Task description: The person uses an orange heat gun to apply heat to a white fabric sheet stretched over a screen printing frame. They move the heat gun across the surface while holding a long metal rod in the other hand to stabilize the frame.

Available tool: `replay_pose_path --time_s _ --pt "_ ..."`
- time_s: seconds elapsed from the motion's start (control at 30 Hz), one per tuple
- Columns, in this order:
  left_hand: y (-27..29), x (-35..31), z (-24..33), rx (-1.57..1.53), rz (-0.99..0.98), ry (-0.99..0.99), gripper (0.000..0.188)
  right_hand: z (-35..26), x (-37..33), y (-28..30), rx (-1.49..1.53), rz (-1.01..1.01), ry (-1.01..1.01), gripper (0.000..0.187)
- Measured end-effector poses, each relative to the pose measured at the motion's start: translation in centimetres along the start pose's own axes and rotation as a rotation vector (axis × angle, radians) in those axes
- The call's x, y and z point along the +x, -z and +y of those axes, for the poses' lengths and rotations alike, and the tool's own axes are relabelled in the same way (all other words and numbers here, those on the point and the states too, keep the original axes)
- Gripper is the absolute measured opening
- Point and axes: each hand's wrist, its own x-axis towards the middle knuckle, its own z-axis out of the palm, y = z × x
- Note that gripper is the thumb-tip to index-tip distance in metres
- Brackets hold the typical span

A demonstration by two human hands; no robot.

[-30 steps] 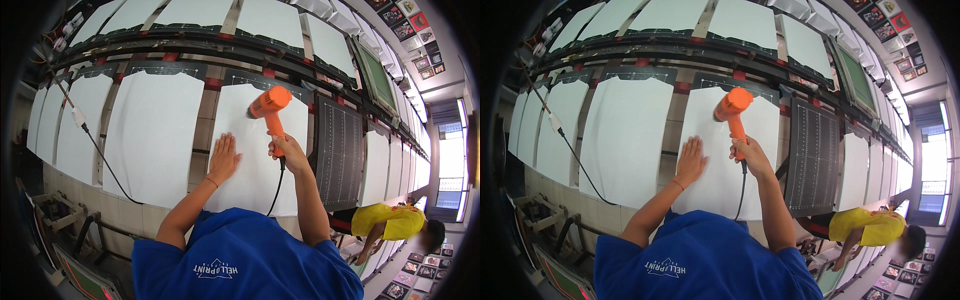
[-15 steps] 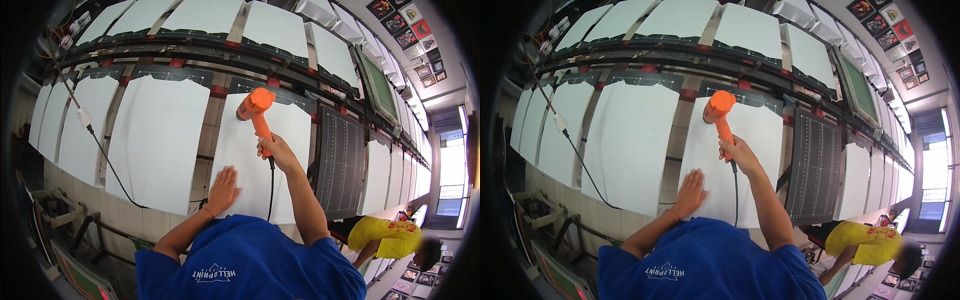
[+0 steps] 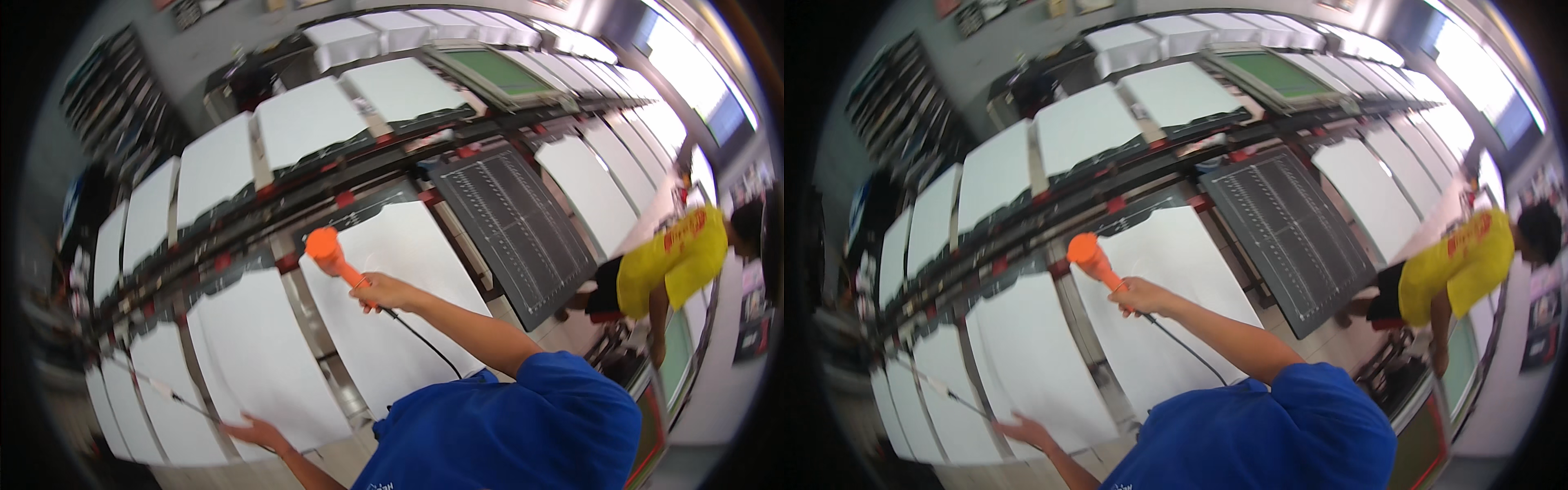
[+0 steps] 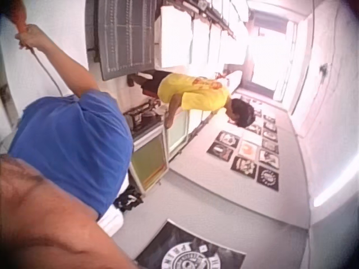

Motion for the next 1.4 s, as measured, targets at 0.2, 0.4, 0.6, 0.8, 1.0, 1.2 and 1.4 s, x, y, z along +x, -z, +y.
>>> replay_pose_path --time_s 0.2,0.4,0.6,0.8,1.0,1.2,1.4 --pt "2.5 -1.5 -5.9 -0.725 -0.689 0.85 0.042 1.5 -1.1 0.3 0.123 -0.05 0.036 0.033" --pt "11.6 -2.2 5.2 -0.901 -1.938 -0.592 0.053 3.8 -4.5 -0.3 0.148 -0.121 0.039 0.034" --pt "23.3 -3.0 23.4 -0.863 -1.907 -0.71 0.05 5.2 -11.2 0.4 0.212 -0.123 0.069 0.03" --pt "13.8 -9.2 25.8 -0.421 -2.352 -0.459 0.053 10.1 -22.4 4.7 0.258 0.118 0.125 0.039" --pt "17.1 -10.8 37.7 -0.518 -2.316 -0.902 0.049 14.4 -34.5 9.0 0.412 0.431 0.147 0.052" --pt "19.1 -16.4 48.7 -0.651 -2.281 -1.279 0.044 16.7 -43.1 15.6 0.577 0.644 0.272 0.051" --pt "21.2 -26.9 59.1 -0.591 -2.282 -1.374 0.045 20.3 -51.0 25.8 0.644 0.694 0.395 0.05"
